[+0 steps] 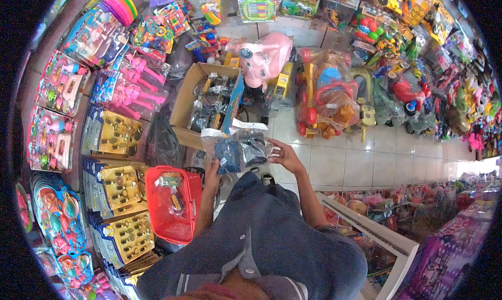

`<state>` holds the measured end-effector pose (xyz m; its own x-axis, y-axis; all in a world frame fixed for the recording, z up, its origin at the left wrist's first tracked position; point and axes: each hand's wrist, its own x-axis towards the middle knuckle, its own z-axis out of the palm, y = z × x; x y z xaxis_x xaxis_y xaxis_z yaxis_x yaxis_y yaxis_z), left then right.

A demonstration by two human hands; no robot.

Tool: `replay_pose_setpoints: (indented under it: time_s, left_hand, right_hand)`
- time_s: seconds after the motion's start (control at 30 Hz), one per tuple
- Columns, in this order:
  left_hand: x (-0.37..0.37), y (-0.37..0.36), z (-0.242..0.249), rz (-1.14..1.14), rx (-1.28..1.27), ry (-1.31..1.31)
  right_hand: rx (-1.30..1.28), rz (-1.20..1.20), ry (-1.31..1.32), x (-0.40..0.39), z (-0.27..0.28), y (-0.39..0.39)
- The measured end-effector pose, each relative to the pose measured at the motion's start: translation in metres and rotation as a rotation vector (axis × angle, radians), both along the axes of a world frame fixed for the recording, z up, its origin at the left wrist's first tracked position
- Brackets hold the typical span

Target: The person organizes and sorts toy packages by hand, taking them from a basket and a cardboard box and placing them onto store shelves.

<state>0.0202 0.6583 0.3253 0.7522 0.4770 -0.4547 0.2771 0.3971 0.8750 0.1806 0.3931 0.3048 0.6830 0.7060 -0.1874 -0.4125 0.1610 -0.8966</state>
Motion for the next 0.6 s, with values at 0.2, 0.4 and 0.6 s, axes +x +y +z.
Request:
replay_pose_setpoints:
  time_s: [0.2,0.4,0.6]
  left_hand:
    - [0.025,0.036,-0.060,-0.032,-0.037,-0.023]
    - [0.096,0.059,-0.042,-0.085,0.161,-0.053]
    - [0.165,0.112,-0.043,0.008,0.079,-0.067]
  right_hand:
    - [0.035,-0.031,0.003,0.025,-0.023,0.023]
    - [-0.082,0.001,-0.004,0.092,-0.030,0.067]
    - [-0.213,0.072,-0.135,0.184,-0.019,0.146]
